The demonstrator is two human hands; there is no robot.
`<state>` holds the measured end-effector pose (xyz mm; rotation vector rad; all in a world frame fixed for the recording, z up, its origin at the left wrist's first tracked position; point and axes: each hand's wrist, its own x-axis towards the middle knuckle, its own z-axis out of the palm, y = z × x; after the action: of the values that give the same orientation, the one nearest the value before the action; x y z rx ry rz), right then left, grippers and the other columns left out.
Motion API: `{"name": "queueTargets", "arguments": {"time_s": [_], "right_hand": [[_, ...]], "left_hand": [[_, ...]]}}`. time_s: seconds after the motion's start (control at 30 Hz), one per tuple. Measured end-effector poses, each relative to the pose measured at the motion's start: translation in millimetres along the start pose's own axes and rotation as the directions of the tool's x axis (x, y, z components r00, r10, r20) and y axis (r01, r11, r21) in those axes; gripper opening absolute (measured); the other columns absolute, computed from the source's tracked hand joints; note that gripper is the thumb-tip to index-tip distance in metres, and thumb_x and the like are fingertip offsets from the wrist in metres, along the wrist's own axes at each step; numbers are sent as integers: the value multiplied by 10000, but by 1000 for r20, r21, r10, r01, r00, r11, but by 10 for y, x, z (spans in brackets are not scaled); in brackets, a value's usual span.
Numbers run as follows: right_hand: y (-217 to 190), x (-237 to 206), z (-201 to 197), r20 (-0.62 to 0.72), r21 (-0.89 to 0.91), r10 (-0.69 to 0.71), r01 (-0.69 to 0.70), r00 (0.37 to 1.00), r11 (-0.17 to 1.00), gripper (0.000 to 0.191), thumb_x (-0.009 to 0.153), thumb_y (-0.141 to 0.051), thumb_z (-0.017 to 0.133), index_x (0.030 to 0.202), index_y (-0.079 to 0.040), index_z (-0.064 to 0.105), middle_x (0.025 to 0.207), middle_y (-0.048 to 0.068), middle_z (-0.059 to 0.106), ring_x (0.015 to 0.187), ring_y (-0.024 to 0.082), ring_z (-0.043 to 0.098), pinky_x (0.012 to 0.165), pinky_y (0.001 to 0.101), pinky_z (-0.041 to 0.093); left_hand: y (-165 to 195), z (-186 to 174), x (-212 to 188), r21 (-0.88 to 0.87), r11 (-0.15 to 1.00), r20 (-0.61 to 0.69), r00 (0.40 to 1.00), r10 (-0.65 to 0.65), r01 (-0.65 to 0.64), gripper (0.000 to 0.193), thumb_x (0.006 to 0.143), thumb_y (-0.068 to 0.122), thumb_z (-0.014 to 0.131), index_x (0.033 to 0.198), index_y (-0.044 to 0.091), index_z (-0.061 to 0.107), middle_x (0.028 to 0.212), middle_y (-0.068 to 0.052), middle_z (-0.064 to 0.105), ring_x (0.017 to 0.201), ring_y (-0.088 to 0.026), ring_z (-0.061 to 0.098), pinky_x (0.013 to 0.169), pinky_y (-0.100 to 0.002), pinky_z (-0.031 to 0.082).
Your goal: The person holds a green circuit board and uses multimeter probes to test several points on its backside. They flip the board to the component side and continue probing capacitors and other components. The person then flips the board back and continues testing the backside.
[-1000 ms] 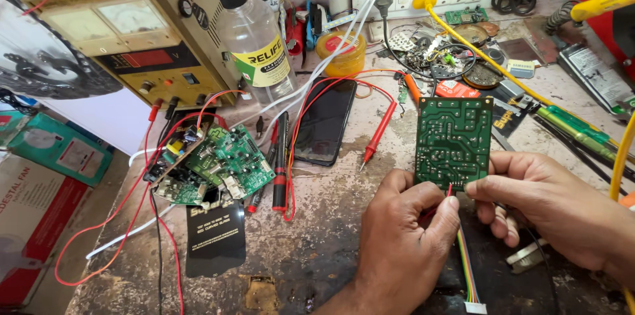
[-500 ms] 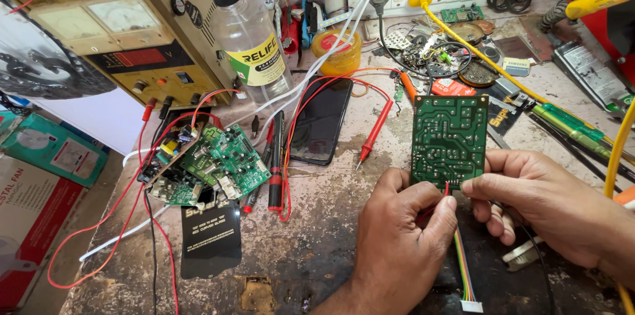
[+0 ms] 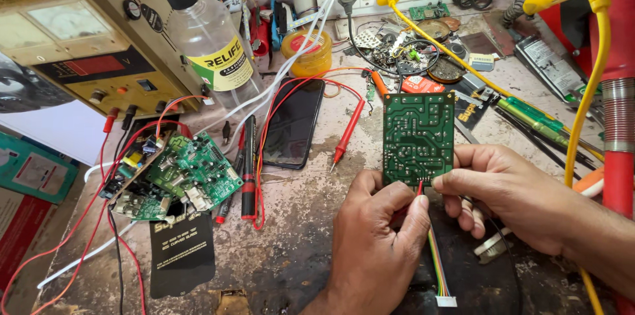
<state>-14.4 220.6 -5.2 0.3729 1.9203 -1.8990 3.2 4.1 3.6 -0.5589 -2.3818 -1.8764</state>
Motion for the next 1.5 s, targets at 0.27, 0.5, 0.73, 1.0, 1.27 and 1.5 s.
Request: {"name": "queueTargets", "arguments": {"time_s": [0.27,0.5,0.73,1.0,1.27,1.5], "right_hand": [[-16,-10,15,0,-8,-1,1,1000,1000,163,930,-155,662,942,2,705,647,68,645,459,131,583,411,271,473],[84,14,-38,-38,-22,22,-23,999,1000,167,929,-161,668,970,-2,702,648,71,640,452,136,569,404,276,464],[110,72,1,-79,-29,66,-69,995,997,202,957,-175,637,979,17,696,669,102,646,459,159,549,407,290,438],[92,52,4,-48,-19,39,-40,998,999,203,962,-173,641,993,19,700,669,94,637,476,150,552,410,285,448],[83,45,20,-35,-14,34,-34,999,999,193,962,-174,642,1026,4,682,668,88,632,478,146,553,408,281,450],[99,56,-1,-17,0,28,-28,999,1000,198,959,-167,650,1000,18,707,665,86,640,489,145,564,415,288,458]], "left_hand": [[2,-12,-2,33,999,1,1000,2,-2,132,886,173,729,925,49,755,908,-91,617,714,-185,686,611,-319,552],[39,-50,-20,56,998,-14,1000,-2,3,124,879,177,728,905,59,755,871,-97,600,692,-206,670,599,-348,528],[70,-178,-89,31,999,-27,999,21,-20,122,891,187,721,954,90,757,912,-94,639,732,-205,691,641,-343,556],[72,-170,-74,28,1000,0,1000,10,-10,135,905,200,717,966,86,758,932,-99,630,754,-212,697,656,-344,564],[74,-174,-70,32,999,5,1000,13,-13,141,906,201,715,978,87,758,932,-99,631,761,-214,699,665,-343,566],[75,-171,-66,22,1000,-2,1000,11,-11,135,899,190,716,964,79,757,936,-99,634,757,-210,702,657,-341,565]]}}
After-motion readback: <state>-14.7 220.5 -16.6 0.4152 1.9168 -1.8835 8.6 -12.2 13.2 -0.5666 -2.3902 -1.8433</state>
